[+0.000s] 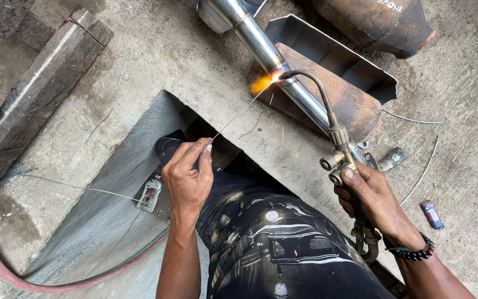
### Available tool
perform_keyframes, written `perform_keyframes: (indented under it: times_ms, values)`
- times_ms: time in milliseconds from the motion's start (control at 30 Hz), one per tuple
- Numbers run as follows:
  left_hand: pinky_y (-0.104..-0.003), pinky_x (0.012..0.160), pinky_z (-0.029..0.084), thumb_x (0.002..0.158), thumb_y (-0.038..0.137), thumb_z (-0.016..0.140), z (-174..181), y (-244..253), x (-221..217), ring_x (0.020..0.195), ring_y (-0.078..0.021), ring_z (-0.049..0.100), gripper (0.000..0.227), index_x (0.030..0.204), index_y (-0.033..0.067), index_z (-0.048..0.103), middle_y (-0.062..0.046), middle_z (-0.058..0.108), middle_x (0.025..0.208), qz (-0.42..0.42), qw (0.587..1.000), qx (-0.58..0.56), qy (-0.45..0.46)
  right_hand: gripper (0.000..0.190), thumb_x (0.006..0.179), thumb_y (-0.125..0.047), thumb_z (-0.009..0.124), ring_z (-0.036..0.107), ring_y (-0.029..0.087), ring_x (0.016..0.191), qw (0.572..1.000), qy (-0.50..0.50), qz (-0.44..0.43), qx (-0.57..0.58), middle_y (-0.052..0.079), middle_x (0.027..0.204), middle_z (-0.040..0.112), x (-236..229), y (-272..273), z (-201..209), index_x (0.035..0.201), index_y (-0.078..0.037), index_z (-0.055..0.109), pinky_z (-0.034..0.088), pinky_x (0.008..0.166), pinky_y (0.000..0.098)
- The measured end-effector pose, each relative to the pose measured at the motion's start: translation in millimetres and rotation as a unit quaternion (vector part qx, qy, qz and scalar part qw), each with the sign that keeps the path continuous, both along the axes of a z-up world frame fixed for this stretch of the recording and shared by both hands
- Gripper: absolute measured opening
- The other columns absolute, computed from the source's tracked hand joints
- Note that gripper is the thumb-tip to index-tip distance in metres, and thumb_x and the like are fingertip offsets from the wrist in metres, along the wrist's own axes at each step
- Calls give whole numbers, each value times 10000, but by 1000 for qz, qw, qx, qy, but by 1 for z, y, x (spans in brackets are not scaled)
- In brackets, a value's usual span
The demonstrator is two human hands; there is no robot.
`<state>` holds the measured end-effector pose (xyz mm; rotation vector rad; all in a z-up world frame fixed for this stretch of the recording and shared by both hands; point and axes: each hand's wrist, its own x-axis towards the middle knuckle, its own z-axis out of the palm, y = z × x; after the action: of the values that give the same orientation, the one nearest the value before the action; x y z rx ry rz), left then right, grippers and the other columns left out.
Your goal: The person uses a welding torch to heat and join a metal pipe, feeding a thin wire into the flame to create a weld bead. The person moves the torch along the pipe's seam while holding the wire with the other hand.
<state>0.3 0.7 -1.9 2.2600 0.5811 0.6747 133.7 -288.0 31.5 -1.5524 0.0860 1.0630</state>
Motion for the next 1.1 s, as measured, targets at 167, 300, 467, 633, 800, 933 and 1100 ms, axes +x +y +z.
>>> perform_keyframes:
  times_ms: [167,300,467,633,800,933,1100]
  values:
    - [-343,771,541,928,30,615,-2,0,0,827,-246,695,150,995,64,746,-70,706,864,15,999,-29,-2,340,973,-347,523,419,157,427,998,-60,10,3,56,577,371,-2,-1,-7,843,-33,525,367,343,281]
    - [-369,735,554,928,67,639,-4,-1,0,810,-273,705,149,998,109,763,-65,695,801,33,998,-60,-8,357,998,-299,492,493,187,365,993,-118,25,-2,82,533,409,-2,0,-11,813,0,558,455,307,313]
    - [-380,725,556,930,62,636,-3,-1,1,813,-287,704,154,1007,107,761,-73,693,798,34,997,-65,-7,359,1001,-297,488,493,187,361,992,-120,28,-6,83,529,409,-3,-1,-12,811,-1,562,458,304,312]
    - [-382,726,559,926,65,644,-2,-1,1,810,-287,706,145,1000,105,762,-76,695,797,36,997,-63,-5,354,998,-298,493,494,186,374,993,-118,28,-5,82,538,411,-4,-2,-14,815,-3,562,460,309,313]
    - [-394,719,560,937,70,633,0,-1,3,814,-300,702,147,1007,103,757,-85,693,804,32,997,-70,-5,361,1001,-305,493,490,186,377,993,-116,29,-4,81,538,406,-3,0,-11,810,-6,561,459,309,312]
    - [-392,723,561,934,69,636,-3,-1,4,816,-294,703,150,1008,112,759,-76,694,804,35,997,-71,-6,361,1000,-301,494,491,190,372,992,-120,29,-6,84,534,404,-3,-2,-14,806,-4,561,459,307,315]
    - [-375,719,561,934,70,634,-2,0,4,811,-281,707,145,997,106,760,-74,697,806,30,997,-68,-2,361,999,-302,496,488,191,380,993,-116,27,-10,87,537,406,-4,0,-11,808,-3,563,458,311,318]
